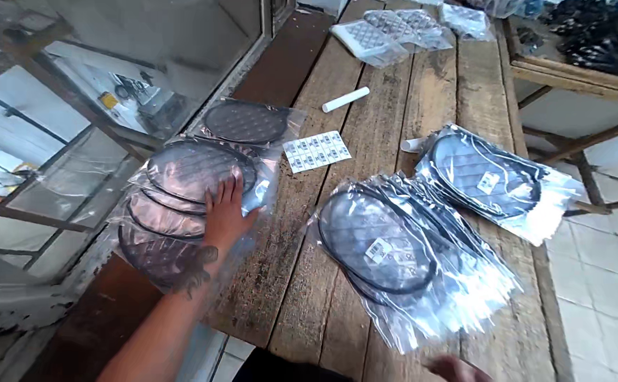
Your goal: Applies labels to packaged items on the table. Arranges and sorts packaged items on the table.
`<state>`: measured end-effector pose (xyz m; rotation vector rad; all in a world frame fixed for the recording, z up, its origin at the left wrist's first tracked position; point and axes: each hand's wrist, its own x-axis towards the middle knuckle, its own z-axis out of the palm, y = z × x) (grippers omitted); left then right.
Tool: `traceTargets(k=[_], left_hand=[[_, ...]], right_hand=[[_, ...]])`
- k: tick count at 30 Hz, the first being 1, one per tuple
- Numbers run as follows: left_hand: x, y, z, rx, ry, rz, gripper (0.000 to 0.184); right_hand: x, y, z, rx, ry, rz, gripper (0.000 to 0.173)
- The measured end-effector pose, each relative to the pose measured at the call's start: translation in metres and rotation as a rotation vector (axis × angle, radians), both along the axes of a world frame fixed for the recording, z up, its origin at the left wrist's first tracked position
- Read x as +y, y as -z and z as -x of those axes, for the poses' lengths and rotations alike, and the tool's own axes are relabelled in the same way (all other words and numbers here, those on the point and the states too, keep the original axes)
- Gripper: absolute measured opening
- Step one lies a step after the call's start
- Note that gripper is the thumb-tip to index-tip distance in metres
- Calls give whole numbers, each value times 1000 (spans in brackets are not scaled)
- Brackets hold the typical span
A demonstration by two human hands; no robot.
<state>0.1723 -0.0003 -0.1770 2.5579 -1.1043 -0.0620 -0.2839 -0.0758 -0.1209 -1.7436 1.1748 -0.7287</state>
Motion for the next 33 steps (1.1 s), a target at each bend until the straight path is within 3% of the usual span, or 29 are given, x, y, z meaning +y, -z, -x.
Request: traceTargets(k=[3,4,6,8,11,14,17,19,21,24,26,28,31,33], left_hand=[[3,6,10,-93,36,74,39],[10,1,24,-118,42,147,33],[36,-15,58,-131,65,293,29],[64,-28,96,-58,118,381,38],[93,-7,152,152,204,179,66],[107,46,182,17,255,-39,69],[106,51,185,38,278,40,64],[106,45,188,125,330,167,63],[107,47,198,175,373,214,62],[104,62,211,103,267,392,27],[99,58,215,110,124,481,19],[96,46,220,258,-15,509,17],[94,15,226,691,-181,527,12],[93,5,231,876,-241,569,13]], right_hand=[[9,-18,-73,54,-732,-149,46],[14,-24,-100,7,-990,-185,51],[29,-37,-141,-105,-1365,-256,52],[41,-46,-160,-185,-1495,-302,46],[47,-48,-167,-296,-1508,-394,33],[47,-57,-168,-329,-1491,-506,25],[43,-71,-170,-119,-1520,-616,32],[41,-77,-177,101,-1657,-722,44],[43,-79,-180,151,-1742,-733,42],[40,-81,-176,45,-1703,-652,28],[38,-82,-170,-17,-1641,-509,19],[38,-85,-161,-108,-1519,-355,17],[16,-83,-143,-202,-1098,-199,18],[-12,-56,-119,-45,-764,-55,16]])
